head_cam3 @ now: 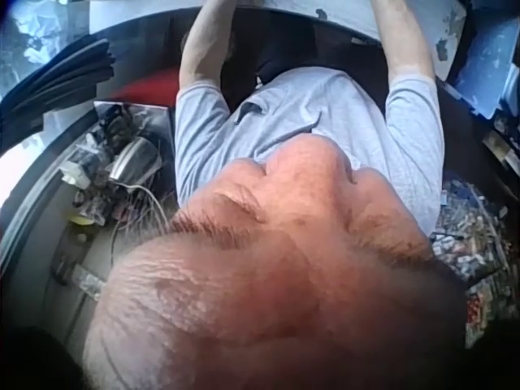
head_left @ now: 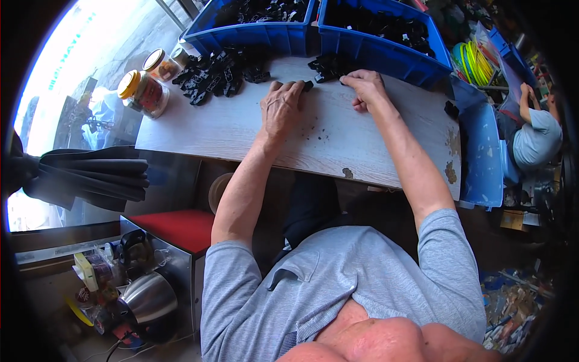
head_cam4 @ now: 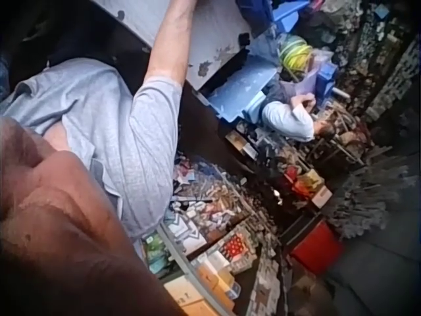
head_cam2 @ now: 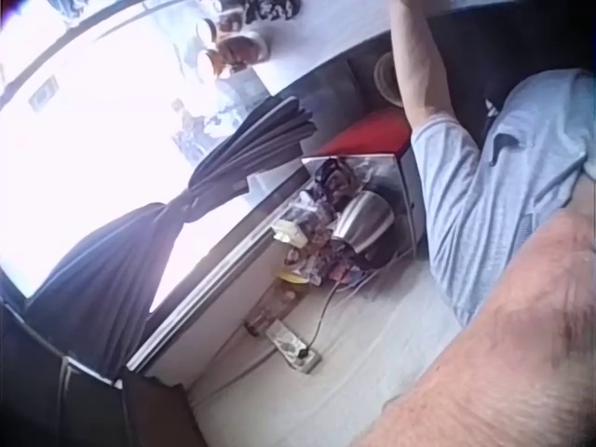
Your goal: Assembling small black plastic components by hand at a workstation.
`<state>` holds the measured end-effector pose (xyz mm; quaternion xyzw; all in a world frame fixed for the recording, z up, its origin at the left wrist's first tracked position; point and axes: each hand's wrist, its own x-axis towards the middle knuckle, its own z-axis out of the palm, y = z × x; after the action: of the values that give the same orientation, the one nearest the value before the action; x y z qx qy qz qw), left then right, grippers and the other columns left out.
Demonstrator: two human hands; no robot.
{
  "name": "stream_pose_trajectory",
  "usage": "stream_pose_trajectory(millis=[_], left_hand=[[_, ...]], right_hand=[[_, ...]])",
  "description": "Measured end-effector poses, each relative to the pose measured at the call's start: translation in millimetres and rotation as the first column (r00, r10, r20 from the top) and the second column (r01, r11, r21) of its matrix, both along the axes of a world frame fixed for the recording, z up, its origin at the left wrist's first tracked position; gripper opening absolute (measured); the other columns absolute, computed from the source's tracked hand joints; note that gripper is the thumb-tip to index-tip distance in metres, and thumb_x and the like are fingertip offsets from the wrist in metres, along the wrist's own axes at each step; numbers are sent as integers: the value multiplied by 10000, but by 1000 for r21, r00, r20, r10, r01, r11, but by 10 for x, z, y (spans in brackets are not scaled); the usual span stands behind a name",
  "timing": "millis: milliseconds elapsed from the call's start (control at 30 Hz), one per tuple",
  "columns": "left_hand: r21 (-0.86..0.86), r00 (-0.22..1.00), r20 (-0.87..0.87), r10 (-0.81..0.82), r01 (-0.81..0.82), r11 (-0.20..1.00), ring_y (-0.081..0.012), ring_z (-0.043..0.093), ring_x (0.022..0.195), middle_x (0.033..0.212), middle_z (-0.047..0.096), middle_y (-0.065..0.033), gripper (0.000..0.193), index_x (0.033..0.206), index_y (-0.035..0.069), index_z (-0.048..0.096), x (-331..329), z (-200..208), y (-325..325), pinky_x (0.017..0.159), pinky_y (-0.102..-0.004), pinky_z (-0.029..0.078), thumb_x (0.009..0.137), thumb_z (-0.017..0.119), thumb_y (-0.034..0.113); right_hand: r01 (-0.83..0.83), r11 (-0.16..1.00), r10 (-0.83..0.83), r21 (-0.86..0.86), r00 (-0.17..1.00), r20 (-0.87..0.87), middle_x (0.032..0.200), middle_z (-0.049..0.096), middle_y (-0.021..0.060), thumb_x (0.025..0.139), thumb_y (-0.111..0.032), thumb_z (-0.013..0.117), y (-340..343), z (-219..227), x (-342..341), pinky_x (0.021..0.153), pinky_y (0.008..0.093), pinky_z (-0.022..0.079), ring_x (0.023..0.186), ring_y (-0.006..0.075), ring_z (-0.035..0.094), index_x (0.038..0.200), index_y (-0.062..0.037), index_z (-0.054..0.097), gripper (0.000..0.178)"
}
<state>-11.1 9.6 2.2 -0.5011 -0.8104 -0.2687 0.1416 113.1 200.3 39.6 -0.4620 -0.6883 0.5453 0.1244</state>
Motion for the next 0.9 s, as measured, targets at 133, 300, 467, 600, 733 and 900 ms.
stream_pose_trajectory(millis=[133, 300, 467, 600, 733, 900], left_hand=[[32, 1000, 0, -5, 5, 999, -319, 661, 1017, 1103, 751, -88, 254, 1160, 112, 713, -24, -12, -1, 848, -426, 536, 911, 683, 154], [137, 1000, 17, -9, 6, 991, -309, 664, 934, 980, 756, -78, 188, 1061, 115, 737, -61, -49, 10, 804, -422, 537, 882, 698, 154], [213, 993, 91, -71, 50, 976, -306, 705, 866, 948, 765, -106, 241, 1118, 79, 743, -39, -69, -61, 803, -402, 545, 897, 718, 171], [231, 889, 446, -102, -5, 973, -240, 745, 786, 942, 775, -111, 276, 1185, 67, 734, 174, -71, -52, 727, -346, 567, 928, 707, 164], [315, 805, 567, -175, -15, 949, -229, 762, 794, 947, 777, -133, 285, 1200, 60, 728, 509, -26, 103, 712, -326, 576, 927, 708, 135], [404, 910, 361, -205, 46, 913, -340, 735, 868, 987, 754, -152, 228, 1134, 88, 739, 668, -73, 395, 778, -387, 579, 914, 694, 128]], right_hand=[[-30, 999, 29, 35, 999, 43, 798, 684, 69, 882, -287, 766, -21, -2, -56, 459, 289, 553, 530, 136, 620, 1111, -80, 732, 310], [-63, 997, 66, -54, 996, 59, 806, 682, 65, 873, -264, 791, -126, 10, 167, 461, 305, 557, 524, 135, 614, 1056, -80, 715, 270], [-126, 980, 120, -157, 992, -49, 581, 531, -17, 880, -248, 792, -350, 115, 491, 443, 299, 541, 475, 113, 586, 1027, -92, 653, 255], [-110, 982, 98, -151, 991, -86, 564, 520, -17, 873, -215, 779, -329, 77, 652, 438, 310, 539, 478, 117, 590, 1079, -85, 652, 275], [-103, 992, 98, -72, 992, -76, 558, 530, -3, 878, -204, 754, -315, 76, 622, 412, 313, 518, 457, 124, 580, 1142, -82, 656, 307], [-140, 988, 138, -62, 990, -38, 726, 647, 64, 889, -195, 698, -394, -46, 491, 409, 321, 518, 465, 153, 593, 1046, -64, 692, 204]])
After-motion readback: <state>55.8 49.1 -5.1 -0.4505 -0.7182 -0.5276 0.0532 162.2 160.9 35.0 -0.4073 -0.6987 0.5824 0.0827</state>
